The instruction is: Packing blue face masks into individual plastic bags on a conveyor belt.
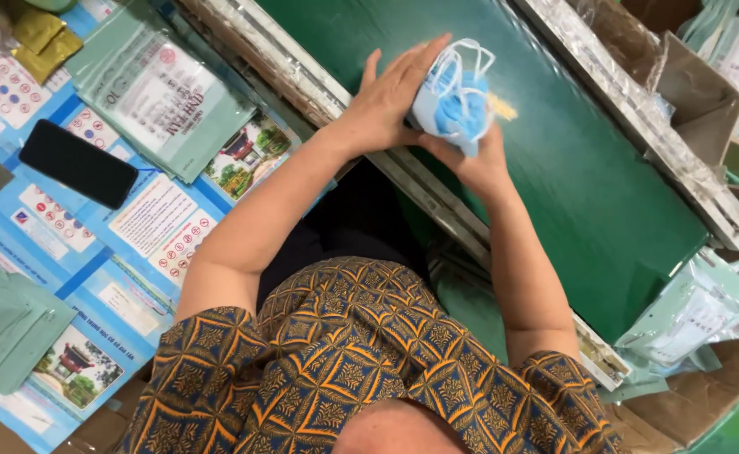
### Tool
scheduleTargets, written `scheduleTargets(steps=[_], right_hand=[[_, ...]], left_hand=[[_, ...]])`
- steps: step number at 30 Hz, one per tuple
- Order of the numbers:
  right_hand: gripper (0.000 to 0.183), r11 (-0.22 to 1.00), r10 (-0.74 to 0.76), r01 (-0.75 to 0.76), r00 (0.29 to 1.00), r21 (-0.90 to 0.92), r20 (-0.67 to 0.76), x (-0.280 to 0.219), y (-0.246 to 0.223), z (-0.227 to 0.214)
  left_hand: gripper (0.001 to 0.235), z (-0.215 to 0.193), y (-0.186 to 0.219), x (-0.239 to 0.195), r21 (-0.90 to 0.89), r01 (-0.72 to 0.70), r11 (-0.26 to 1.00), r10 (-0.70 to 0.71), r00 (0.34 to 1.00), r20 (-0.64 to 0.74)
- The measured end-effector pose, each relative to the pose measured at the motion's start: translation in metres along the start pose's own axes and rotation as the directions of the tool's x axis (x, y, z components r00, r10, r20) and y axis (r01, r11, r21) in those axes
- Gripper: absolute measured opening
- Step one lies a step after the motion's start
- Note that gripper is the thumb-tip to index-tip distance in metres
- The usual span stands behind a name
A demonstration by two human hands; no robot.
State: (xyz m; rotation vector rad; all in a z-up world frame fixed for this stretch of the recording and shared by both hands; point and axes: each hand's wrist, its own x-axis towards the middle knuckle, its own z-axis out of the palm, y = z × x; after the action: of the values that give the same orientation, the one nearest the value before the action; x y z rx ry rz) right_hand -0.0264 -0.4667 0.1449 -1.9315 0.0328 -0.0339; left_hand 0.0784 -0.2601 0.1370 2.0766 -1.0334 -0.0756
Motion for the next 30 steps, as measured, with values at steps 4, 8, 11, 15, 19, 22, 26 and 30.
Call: scheduleTargets(steps=[4, 8, 11, 15, 19, 22, 26, 30], right_hand=[[0.086, 0.984, 0.010, -0.015, 1.000, 0.175, 0.026, 0.003, -0.022, -0.019], [0.100, 0.994, -0.104, 0.100, 0.991, 0.052, 0.089, 0.002, 0.004, -0.004], [0.094, 0.998, -0.053, 0.049, 0.995, 0.049, 0.081, 0.006, 0.000, -0.006], [0.099, 0.946, 0.005, -0.048, 0.991, 0.321, 0.132, 0.010, -0.031, -0.011], [0.099, 0.984, -0.122, 0.102, 0.983, 0.147, 0.138, 0.008, -0.013, -0.011], [0.072, 0.998, -0.055, 0.051, 0.992, 0.043, 0.110, 0.010, -0.021, -0.008], [0.068, 0.989, -0.109, 0.113, 0.993, -0.094, 0.046, 0.009, -0.034, 0.002], [0.064, 0.986, -0.154, 0.158, 0.986, -0.059, 0.060, 0.022, -0.012, -0.002]], left_hand=[[0.126, -0.005, 0.001, -0.001, -0.085, -0.006, 0.996, -0.005, 0.992, -0.124], [0.132, 0.004, 0.017, -0.010, -0.005, 0.069, 0.998, -0.069, 0.982, -0.174], [0.132, 0.006, 0.027, -0.014, 0.084, 0.016, 0.996, 0.004, 0.972, -0.233], [0.127, 0.014, 0.005, -0.025, -0.009, 0.040, 0.999, -0.041, 0.959, -0.280], [0.116, 0.012, 0.003, -0.025, 0.065, 0.127, 0.990, -0.111, 0.971, -0.212], [0.098, 0.009, 0.006, -0.024, 0.005, 0.133, 0.991, -0.129, 0.970, -0.206], [0.102, 0.014, 0.013, -0.025, 0.085, 0.110, 0.990, -0.088, 0.971, -0.224], [0.089, 0.014, 0.000, -0.019, 0.023, 0.004, 1.000, 0.001, 0.974, -0.225]])
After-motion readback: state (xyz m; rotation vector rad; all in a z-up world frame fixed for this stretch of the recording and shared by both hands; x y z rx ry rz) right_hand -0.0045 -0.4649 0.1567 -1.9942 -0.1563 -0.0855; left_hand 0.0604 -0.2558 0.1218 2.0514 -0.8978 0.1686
